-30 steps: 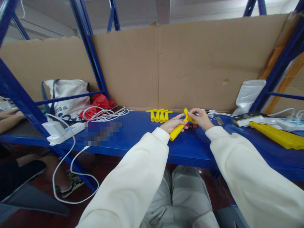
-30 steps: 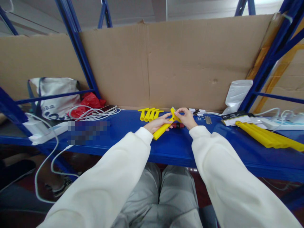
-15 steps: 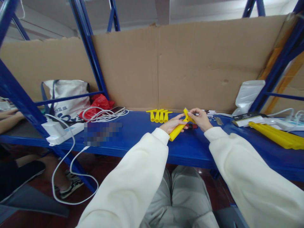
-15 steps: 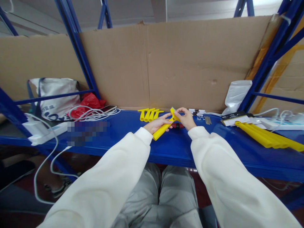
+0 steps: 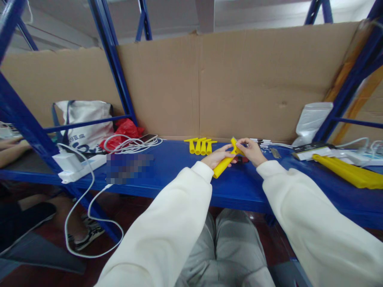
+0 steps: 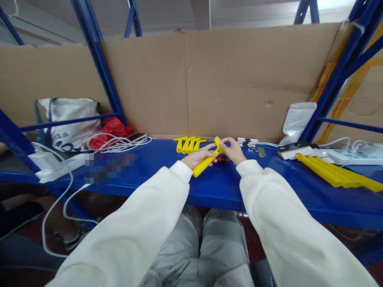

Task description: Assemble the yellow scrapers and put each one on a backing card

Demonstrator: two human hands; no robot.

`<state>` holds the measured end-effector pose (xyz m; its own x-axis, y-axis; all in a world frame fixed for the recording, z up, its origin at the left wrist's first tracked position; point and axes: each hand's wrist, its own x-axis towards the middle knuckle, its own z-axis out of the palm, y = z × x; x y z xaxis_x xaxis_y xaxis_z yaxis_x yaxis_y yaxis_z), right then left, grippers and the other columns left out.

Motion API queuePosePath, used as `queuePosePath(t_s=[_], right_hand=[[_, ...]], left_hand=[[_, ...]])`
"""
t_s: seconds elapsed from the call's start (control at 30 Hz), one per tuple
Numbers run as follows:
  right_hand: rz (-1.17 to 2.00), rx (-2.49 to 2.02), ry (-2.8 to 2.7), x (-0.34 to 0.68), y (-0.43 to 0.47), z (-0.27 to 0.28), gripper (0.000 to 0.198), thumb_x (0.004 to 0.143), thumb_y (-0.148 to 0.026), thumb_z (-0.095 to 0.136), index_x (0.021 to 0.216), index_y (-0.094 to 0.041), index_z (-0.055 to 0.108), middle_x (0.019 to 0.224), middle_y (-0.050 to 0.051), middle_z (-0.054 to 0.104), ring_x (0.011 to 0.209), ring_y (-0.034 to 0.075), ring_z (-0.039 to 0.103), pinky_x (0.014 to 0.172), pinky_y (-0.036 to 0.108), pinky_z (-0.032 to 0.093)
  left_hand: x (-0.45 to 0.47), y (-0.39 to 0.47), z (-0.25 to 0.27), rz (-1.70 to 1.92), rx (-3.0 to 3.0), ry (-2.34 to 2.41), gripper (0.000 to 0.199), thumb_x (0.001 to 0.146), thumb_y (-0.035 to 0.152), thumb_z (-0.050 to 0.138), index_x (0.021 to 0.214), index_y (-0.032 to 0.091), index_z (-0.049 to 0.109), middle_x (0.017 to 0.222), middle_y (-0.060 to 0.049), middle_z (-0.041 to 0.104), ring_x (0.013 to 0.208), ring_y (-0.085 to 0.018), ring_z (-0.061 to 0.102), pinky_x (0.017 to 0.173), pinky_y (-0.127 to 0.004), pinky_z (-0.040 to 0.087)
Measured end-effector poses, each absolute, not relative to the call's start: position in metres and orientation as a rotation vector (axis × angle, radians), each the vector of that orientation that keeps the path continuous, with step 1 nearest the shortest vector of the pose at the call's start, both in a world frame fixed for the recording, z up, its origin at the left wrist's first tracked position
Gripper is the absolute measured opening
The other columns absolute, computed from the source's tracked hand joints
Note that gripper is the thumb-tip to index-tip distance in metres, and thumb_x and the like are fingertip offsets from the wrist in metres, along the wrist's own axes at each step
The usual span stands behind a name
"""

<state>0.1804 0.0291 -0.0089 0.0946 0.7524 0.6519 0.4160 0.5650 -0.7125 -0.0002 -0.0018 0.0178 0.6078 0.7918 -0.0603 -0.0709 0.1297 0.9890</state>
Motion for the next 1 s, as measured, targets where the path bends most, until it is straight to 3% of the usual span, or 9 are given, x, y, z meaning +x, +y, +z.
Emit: queuePosePath(t_s=[0.27,0.47,0.6,0.83,1.0], right_hand=[[0.493,-1.096,-1.431,0.186,0.046,-0.021,0.061,0.06,-0.076,0.069,0.085,-0.024,0.052,0.093,0.006,0.064,0.091,0.021,0.062,0.088,0.041,0.052],[0.188,-1.274,-1.612,0.199,0.051,-0.02,0.055,0.073,-0.072,0.062,0.093,-0.02,0.062,0.102,0.013,0.068,0.1,0.027,0.063,0.095,0.047,0.049],[0.029,-1.445,-1.923,0.214,0.039,-0.009,0.044,0.074,-0.063,0.065,0.085,-0.021,0.07,0.095,0.012,0.071,0.098,0.029,0.064,0.093,0.045,0.049],[0.223,-1.613,-2.315,0.22,0.014,0.007,0.036,0.069,-0.057,0.068,0.075,-0.021,0.072,0.091,0.008,0.071,0.092,0.028,0.065,0.085,0.038,0.05],[0.281,-1.549,-2.311,0.217,0.011,0.01,0.043,0.064,-0.063,0.068,0.07,-0.02,0.068,0.077,0.005,0.067,0.079,0.024,0.063,0.076,0.035,0.049]], left_hand=[[-0.001,-0.004,0.019,0.728,1.277,0.682,0.071,0.082,0.004,0.056,0.147,0.027,0.038,0.103,-0.005,0.068,0.058,-0.009,0.063,0.05,-0.018,0.046],[0.003,-0.003,0.021,0.853,1.183,0.699,0.071,0.083,0.002,0.053,0.147,0.027,0.038,0.111,-0.008,0.068,0.052,-0.007,0.06,0.048,-0.018,0.045],[0.003,0.004,0.02,0.982,1.033,0.8,0.071,0.085,0.002,0.053,0.148,0.029,0.034,0.115,-0.009,0.066,0.054,-0.007,0.061,0.047,-0.017,0.044],[0.003,0.009,0.02,1.075,0.896,0.928,0.068,0.085,-0.001,0.049,0.144,0.03,0.036,0.115,-0.006,0.065,0.056,-0.007,0.062,0.044,-0.017,0.043],[0.004,0.007,0.021,1.084,0.872,0.945,0.057,0.085,-0.002,0.046,0.134,0.028,0.043,0.105,-0.003,0.066,0.053,-0.007,0.061,0.043,-0.017,0.042]])
